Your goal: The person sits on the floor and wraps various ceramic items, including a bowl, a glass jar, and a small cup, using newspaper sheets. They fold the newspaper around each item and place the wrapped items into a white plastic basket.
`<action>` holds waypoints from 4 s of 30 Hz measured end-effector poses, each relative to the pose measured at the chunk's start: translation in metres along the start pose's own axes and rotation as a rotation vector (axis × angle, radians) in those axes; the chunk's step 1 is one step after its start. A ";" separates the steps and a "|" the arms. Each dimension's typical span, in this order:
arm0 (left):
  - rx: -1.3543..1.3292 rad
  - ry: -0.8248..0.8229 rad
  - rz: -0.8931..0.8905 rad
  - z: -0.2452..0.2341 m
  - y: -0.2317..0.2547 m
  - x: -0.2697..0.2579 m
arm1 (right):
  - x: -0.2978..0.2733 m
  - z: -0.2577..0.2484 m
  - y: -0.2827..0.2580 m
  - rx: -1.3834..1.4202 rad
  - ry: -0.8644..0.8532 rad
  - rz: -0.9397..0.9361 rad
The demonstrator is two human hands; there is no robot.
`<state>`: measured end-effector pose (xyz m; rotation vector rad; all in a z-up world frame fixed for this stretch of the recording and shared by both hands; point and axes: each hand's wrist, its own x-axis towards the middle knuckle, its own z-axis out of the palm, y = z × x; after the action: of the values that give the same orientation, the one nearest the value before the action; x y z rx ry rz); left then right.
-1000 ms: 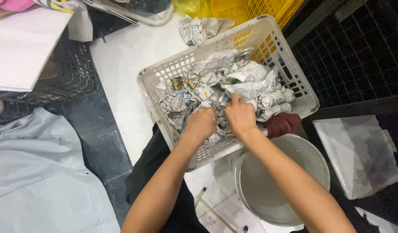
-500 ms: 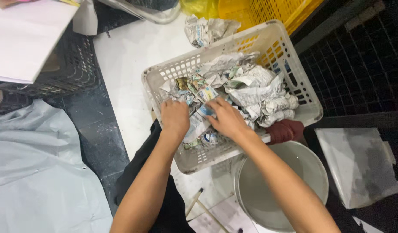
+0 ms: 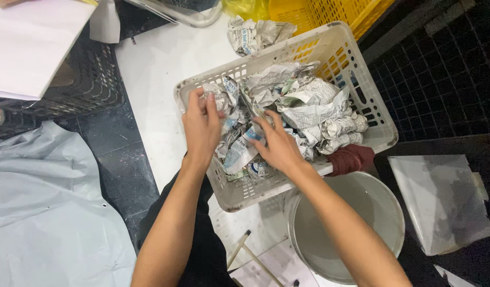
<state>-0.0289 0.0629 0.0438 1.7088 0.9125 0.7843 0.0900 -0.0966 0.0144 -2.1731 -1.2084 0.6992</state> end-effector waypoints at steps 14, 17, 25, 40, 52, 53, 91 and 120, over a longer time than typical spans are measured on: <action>0.526 0.085 0.490 0.014 0.016 -0.012 | 0.018 0.026 0.024 0.523 0.020 0.195; 0.455 0.042 0.604 0.020 0.009 -0.011 | 0.018 0.013 0.026 0.347 0.232 0.171; 0.776 -0.688 -0.105 0.029 -0.057 -0.011 | 0.017 -0.019 0.021 0.614 0.680 0.176; 1.173 -0.363 0.139 0.057 -0.078 -0.027 | 0.029 -0.026 0.054 1.056 0.771 -0.150; 0.322 -0.277 -0.134 0.030 -0.028 0.003 | -0.010 -0.047 0.032 0.733 0.823 0.057; 0.255 -0.243 -0.141 0.028 -0.026 0.004 | -0.016 -0.046 0.029 0.692 0.812 0.014; -0.455 -0.729 -0.354 0.048 0.019 -0.047 | -0.098 -0.041 0.063 1.638 0.490 0.445; -0.730 -0.488 -0.402 0.096 -0.017 -0.272 | -0.338 -0.053 0.031 0.765 0.775 0.086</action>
<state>-0.0892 -0.2117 -0.0215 0.9570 0.5052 0.3317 -0.0115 -0.4156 0.0899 -1.5797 -0.3468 0.2228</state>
